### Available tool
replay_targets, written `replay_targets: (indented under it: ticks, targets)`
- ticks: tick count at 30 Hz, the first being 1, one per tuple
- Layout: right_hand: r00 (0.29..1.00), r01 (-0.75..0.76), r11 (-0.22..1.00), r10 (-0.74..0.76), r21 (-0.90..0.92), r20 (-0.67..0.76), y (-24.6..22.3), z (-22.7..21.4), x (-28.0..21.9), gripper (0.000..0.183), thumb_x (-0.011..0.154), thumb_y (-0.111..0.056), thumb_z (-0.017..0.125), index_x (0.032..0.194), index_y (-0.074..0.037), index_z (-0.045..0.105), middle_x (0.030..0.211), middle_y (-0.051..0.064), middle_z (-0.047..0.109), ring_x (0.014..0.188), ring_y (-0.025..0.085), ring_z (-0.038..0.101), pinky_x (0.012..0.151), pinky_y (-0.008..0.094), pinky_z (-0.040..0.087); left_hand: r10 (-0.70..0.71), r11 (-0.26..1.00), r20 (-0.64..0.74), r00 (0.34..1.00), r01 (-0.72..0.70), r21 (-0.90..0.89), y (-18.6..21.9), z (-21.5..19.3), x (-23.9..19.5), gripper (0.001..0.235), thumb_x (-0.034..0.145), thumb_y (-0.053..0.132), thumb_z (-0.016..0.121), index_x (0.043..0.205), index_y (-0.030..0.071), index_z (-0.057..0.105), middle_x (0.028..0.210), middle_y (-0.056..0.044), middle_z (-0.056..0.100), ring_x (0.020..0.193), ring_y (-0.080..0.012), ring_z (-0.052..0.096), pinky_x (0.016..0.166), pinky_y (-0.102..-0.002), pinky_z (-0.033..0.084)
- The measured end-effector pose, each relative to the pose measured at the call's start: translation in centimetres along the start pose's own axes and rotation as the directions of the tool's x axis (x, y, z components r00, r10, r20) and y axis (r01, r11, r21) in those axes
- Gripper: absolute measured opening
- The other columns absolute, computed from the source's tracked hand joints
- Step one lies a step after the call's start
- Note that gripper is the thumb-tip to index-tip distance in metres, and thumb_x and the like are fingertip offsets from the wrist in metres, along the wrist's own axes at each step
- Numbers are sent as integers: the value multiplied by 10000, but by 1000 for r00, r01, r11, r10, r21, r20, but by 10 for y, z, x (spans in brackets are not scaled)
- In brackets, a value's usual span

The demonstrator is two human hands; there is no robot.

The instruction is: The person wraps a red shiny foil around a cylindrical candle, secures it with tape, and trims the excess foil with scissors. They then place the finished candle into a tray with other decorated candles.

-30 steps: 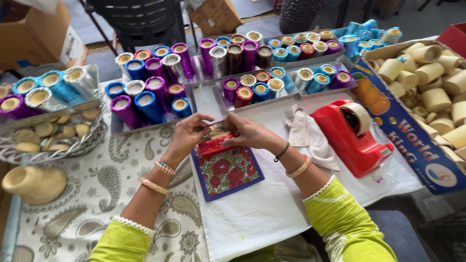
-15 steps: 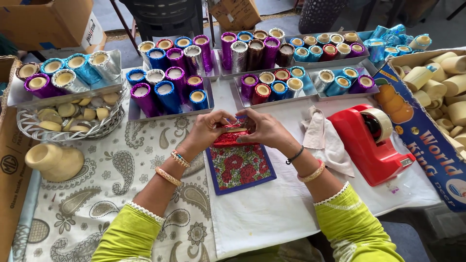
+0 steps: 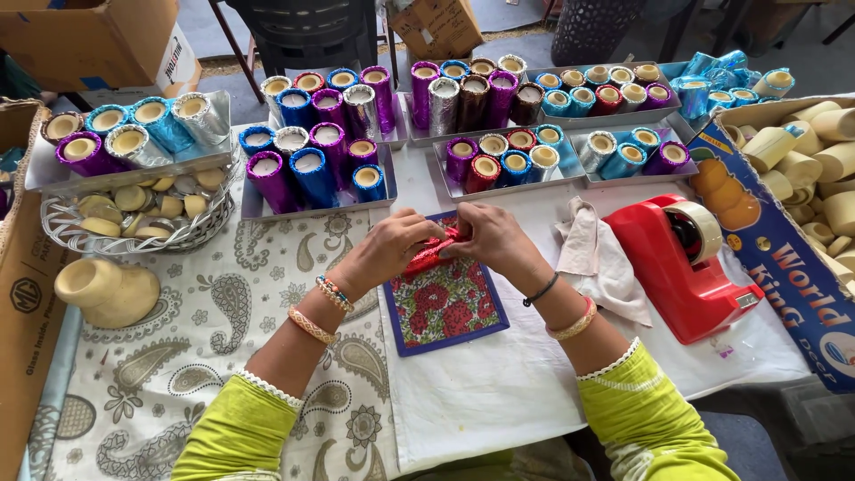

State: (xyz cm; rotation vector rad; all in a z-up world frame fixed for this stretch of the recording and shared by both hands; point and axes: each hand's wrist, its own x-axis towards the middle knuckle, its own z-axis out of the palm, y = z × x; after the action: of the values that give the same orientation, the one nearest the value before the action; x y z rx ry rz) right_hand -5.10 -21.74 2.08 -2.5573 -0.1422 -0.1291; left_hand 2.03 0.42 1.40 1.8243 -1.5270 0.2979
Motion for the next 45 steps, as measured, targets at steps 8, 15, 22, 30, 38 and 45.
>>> replay_targets:
  ticks: [8,15,22,30,38,45]
  targets:
    - [974,151,940,-194,-307,-115,26,1,10,467,632,-363,943,801,-100,596,965,59,565,958,270,568,823,402,524,-23,1000,40,999,24,-13,15,-7,2,264,884,-36,672,1124,73,661,955,-98,691,982,-298,649,851,-421,556]
    - [882,470,882,-471,-18,-30,8,-2,6,505,681,-306,933,1036,-106,634,1066,56,590,1062,293,553,912,430,494,-36,997,25,999,37,-65,16,-8,0,226,910,-23,667,1109,73,617,993,-108,681,971,-311,641,840,-414,556]
    - [839,535,844,-536,-40,-88,4,3,6,512,712,-306,916,1079,-102,624,1187,60,613,1161,312,538,1009,457,482,-83,992,7,997,83,-99,13,-11,-1,271,871,-18,679,1115,83,618,982,-128,671,961,-321,663,810,-418,559]
    - [793,602,798,-601,-27,-93,-1,0,4,641,737,-321,847,1280,-67,620,1335,90,630,1390,347,472,1141,488,385,-18,995,49,999,22,-94,11,-10,-3,206,939,52,697,1123,105,621,987,-99,698,988,-314,677,827,-429,560]
    - [823,565,823,-567,-60,-37,5,9,6,428,787,-346,831,1054,-60,657,1118,91,664,1099,319,624,1007,450,483,-77,996,127,989,83,-39,12,-24,-3,281,876,43,712,1135,106,623,943,-102,687,926,-313,670,799,-424,556]
    - [812,577,813,-581,-79,-49,-5,6,0,365,808,-305,796,1074,-101,651,1056,51,666,1030,288,643,971,441,494,-83,996,172,982,89,-26,3,-27,-4,248,843,29,732,1056,102,626,914,-97,683,922,-310,678,792,-424,552]
